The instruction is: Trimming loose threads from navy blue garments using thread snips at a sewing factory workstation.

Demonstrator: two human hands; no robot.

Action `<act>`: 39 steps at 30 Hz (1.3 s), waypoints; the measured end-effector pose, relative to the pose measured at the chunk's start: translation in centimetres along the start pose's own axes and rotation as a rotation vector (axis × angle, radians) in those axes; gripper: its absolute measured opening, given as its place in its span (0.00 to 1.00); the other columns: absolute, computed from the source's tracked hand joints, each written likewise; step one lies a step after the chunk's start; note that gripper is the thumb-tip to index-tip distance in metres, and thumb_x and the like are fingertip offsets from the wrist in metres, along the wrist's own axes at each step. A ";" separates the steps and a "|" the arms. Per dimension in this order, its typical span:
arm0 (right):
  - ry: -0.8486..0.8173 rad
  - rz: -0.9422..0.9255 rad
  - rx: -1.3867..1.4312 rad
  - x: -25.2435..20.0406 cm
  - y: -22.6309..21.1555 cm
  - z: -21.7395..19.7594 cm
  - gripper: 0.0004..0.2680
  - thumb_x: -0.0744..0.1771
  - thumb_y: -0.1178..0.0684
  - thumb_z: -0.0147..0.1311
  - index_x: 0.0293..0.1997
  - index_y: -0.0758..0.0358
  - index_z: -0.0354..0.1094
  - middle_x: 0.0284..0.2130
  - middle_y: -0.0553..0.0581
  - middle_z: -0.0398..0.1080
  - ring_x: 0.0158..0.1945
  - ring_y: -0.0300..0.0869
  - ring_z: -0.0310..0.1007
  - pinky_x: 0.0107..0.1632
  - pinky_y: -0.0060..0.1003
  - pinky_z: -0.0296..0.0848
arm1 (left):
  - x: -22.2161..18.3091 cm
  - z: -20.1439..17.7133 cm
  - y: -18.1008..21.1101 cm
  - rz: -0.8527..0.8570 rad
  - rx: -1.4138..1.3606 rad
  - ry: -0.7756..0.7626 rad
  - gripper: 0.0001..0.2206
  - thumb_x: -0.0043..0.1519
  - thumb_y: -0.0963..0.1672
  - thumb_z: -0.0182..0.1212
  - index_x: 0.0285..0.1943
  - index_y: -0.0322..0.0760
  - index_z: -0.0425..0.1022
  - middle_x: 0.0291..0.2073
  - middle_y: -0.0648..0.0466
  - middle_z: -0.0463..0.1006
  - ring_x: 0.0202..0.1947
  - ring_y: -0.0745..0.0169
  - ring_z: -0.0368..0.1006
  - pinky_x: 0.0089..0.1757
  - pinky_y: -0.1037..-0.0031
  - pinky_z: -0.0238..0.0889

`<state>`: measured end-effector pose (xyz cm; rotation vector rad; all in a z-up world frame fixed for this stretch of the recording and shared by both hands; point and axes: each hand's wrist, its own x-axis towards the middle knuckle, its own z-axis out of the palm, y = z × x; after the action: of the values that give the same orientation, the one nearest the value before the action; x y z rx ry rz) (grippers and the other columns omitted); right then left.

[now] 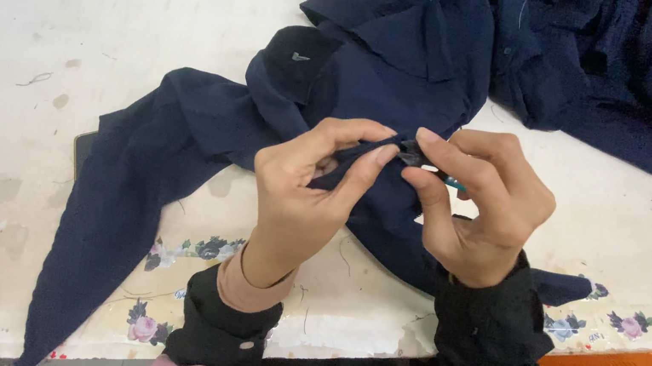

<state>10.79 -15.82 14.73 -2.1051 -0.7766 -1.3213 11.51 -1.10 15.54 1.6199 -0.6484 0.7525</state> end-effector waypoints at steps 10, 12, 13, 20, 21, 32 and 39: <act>0.022 -0.002 0.000 0.0 0.0 0.5 0.06 0.64 0.56 0.52 0.40 0.67 0.65 0.28 0.63 0.64 0.24 0.43 0.60 0.24 0.31 0.58 | -0.1 -0.1 0.1 -0.185 -0.170 -0.073 0.05 0.56 0.40 0.52 0.36 0.32 0.71 0.28 0.55 0.75 0.16 0.80 0.53 0.22 0.90 0.46; 0.024 -0.031 -0.012 0.0 0.1 0.5 0.06 0.64 0.57 0.52 0.40 0.67 0.66 0.26 0.63 0.63 0.24 0.45 0.61 0.26 0.33 0.60 | -0.2 0.0 0.0 -0.207 -0.187 -0.075 0.05 0.56 0.40 0.52 0.37 0.33 0.72 0.28 0.56 0.74 0.18 0.80 0.56 0.23 0.90 0.48; 0.024 -0.059 -0.024 0.0 0.2 0.5 0.05 0.64 0.58 0.52 0.40 0.66 0.66 0.25 0.62 0.63 0.24 0.46 0.61 0.28 0.35 0.61 | -0.2 0.0 -0.1 -0.229 -0.205 -0.076 0.05 0.56 0.40 0.52 0.37 0.33 0.72 0.27 0.56 0.74 0.20 0.80 0.58 0.24 0.90 0.50; 0.059 -0.080 0.016 -0.2 0.7 1.1 0.04 0.63 0.61 0.53 0.39 0.65 0.65 0.24 0.62 0.63 0.22 0.43 0.59 0.24 0.32 0.58 | 0.2 -0.5 0.1 -0.220 -0.178 -0.113 0.06 0.57 0.42 0.49 0.36 0.34 0.71 0.31 0.55 0.74 0.31 0.71 0.70 0.32 0.87 0.62; 0.112 0.028 0.156 -0.1 0.8 1.2 0.06 0.64 0.55 0.48 0.36 0.68 0.62 0.26 0.63 0.64 0.26 0.46 0.61 0.30 0.35 0.60 | 0.3 -0.7 0.1 -0.186 -0.134 -0.166 0.07 0.58 0.43 0.45 0.35 0.35 0.68 0.28 0.57 0.70 0.27 0.72 0.63 0.31 0.85 0.57; -0.691 0.525 1.332 -2.7 8.1 7.5 0.20 0.60 0.32 0.47 0.34 0.62 0.66 0.26 0.47 0.66 0.29 0.28 0.60 0.32 0.22 0.56 | 1.3 -1.1 -0.4 0.013 -0.283 -0.428 0.11 0.47 0.34 0.42 0.21 0.41 0.47 0.23 0.55 0.61 0.27 0.65 0.55 0.34 0.75 0.49; -0.358 0.904 1.296 -0.7 7.6 5.7 0.18 0.57 0.57 0.56 0.42 0.57 0.45 0.17 0.44 0.46 0.14 0.28 0.41 0.17 0.23 0.44 | 1.8 -1.7 -3.8 0.052 0.470 -0.020 0.08 0.47 0.34 0.38 0.33 0.32 0.55 0.38 0.43 0.62 0.32 0.49 0.64 0.35 0.65 0.57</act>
<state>19.36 -17.24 10.91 -1.2462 -0.4508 0.1327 15.32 1.21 14.76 2.0442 -0.5546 0.9798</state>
